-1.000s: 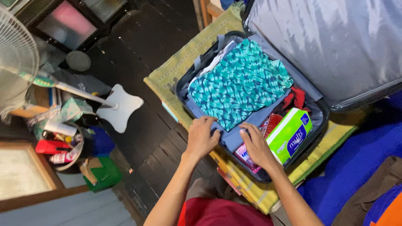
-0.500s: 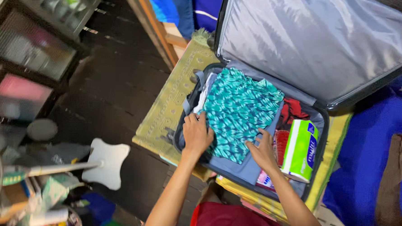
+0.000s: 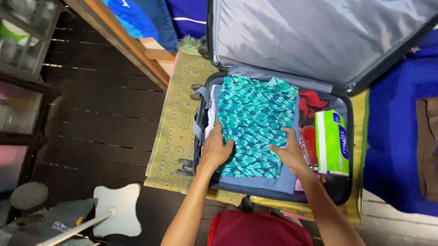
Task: The person opens a suitcase and removes several folded clothing items and toiletries one by one, placing them on a nearby surface. The items include trousers, shirts, and packaged products such as tissues and a comb.
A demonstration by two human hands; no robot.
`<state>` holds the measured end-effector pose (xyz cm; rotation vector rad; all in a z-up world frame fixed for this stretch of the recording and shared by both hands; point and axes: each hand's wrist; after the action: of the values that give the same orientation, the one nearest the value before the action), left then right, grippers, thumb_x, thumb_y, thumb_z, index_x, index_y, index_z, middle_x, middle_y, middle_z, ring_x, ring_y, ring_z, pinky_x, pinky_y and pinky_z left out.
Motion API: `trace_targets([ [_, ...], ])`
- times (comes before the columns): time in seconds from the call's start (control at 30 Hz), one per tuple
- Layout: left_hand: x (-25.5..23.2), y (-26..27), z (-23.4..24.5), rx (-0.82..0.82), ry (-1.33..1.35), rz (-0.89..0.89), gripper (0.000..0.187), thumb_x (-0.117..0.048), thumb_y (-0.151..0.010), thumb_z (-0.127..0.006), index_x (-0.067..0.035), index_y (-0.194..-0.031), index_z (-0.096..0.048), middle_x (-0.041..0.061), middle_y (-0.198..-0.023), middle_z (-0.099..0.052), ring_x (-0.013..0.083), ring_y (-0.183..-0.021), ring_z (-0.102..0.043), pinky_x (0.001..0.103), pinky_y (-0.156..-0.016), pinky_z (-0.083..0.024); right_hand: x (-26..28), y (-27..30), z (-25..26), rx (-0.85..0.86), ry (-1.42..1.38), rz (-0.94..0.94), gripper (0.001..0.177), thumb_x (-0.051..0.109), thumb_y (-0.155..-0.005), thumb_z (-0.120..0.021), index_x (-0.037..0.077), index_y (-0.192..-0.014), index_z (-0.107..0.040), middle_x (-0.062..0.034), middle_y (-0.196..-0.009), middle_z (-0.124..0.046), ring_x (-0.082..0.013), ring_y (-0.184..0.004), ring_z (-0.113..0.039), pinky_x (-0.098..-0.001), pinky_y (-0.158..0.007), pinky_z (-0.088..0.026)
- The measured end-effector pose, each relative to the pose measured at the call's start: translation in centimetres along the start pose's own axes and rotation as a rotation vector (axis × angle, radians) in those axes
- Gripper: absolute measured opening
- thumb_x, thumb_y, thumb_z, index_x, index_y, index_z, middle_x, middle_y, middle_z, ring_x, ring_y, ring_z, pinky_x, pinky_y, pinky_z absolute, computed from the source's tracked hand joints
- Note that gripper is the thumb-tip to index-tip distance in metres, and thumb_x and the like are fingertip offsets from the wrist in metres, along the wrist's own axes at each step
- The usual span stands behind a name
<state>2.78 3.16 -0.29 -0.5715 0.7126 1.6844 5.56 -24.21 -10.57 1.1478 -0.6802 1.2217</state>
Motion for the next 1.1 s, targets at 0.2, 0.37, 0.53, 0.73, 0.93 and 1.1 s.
trace_targets([
  [0.2,-1.1,-0.2,0.5,0.136,0.290,-0.063,0.078,-0.017,-0.085,-0.069,0.000,-0.153,-0.034,0.031,-0.137,-0.059,0.0444,-0.129,-0.056,0.045,-0.107,-0.043,2.0,1.6,1.2,0.020,0.248,0.069,0.085,0.015,-0.085,-0.080,0.006,-0.153,-0.029,-0.0243,-0.144,-0.043,-0.0313,-0.124,-0.048,-0.0437,-0.103,-0.040],
  [0.37,-3.4,0.1,1.2,0.168,0.452,-0.262,0.073,-0.011,-0.088,-0.069,0.002,-0.153,-0.037,0.027,-0.150,-0.053,0.0387,-0.143,-0.050,0.042,-0.116,-0.037,5.1,3.5,0.8,-0.303,0.678,0.396,0.076,0.028,-0.076,-0.085,0.004,-0.139,-0.049,-0.0279,-0.131,-0.050,-0.0408,-0.118,-0.049,-0.0510,-0.097,-0.042],
  [0.53,-7.6,2.6,0.2,0.286,0.355,-0.413,0.074,-0.014,-0.084,-0.069,-0.002,-0.152,-0.042,0.026,-0.147,-0.054,0.0393,-0.137,-0.052,0.041,-0.112,-0.040,9.4,3.8,1.7,-0.010,-0.377,-0.081,0.049,0.033,-0.096,-0.065,0.007,-0.136,-0.057,-0.0083,-0.124,-0.060,-0.0175,-0.108,-0.058,-0.0371,-0.088,-0.052],
  [0.73,-8.8,3.2,-0.3,0.622,0.415,-0.293,0.064,-0.026,-0.083,-0.076,-0.007,-0.141,-0.054,0.014,-0.111,-0.065,0.0265,-0.097,-0.062,0.037,-0.084,-0.052,10.4,3.1,1.7,0.000,-0.372,0.005,0.031,0.014,-0.096,-0.067,-0.001,-0.123,-0.065,-0.0042,-0.106,-0.070,-0.0147,-0.094,-0.064,-0.0338,-0.086,-0.052],
  [0.93,-4.0,1.1,-1.7,0.272,0.479,-0.314,0.035,-0.018,-0.091,-0.073,-0.006,-0.123,-0.066,0.014,-0.109,-0.069,0.0246,-0.098,-0.064,0.034,-0.090,-0.053,7.8,3.5,2.5,-0.091,-0.500,0.050,0.033,0.006,-0.096,-0.062,-0.001,-0.128,-0.062,-0.0058,-0.118,-0.071,-0.0142,-0.105,-0.066,-0.0320,-0.095,-0.052],
  [1.1,-0.8,-0.4,-2.3,0.171,0.354,-0.266,0.040,-0.018,-0.088,-0.074,-0.007,-0.126,-0.064,0.016,-0.119,-0.064,0.0285,-0.110,-0.062,0.036,-0.097,-0.049,8.0,4.1,4.7,-0.103,-0.528,0.122,0.037,0.007,-0.097,-0.064,-0.001,-0.133,-0.058,-0.0057,-0.120,-0.070,-0.0150,-0.107,-0.065,-0.0337,-0.097,-0.052],
])
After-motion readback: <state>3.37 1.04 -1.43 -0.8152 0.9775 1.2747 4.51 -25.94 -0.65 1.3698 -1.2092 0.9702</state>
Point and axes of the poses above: each hand's wrist, its own y-axis away from the middle knuckle, its own z-axis out of the back of the hand, x = y × z
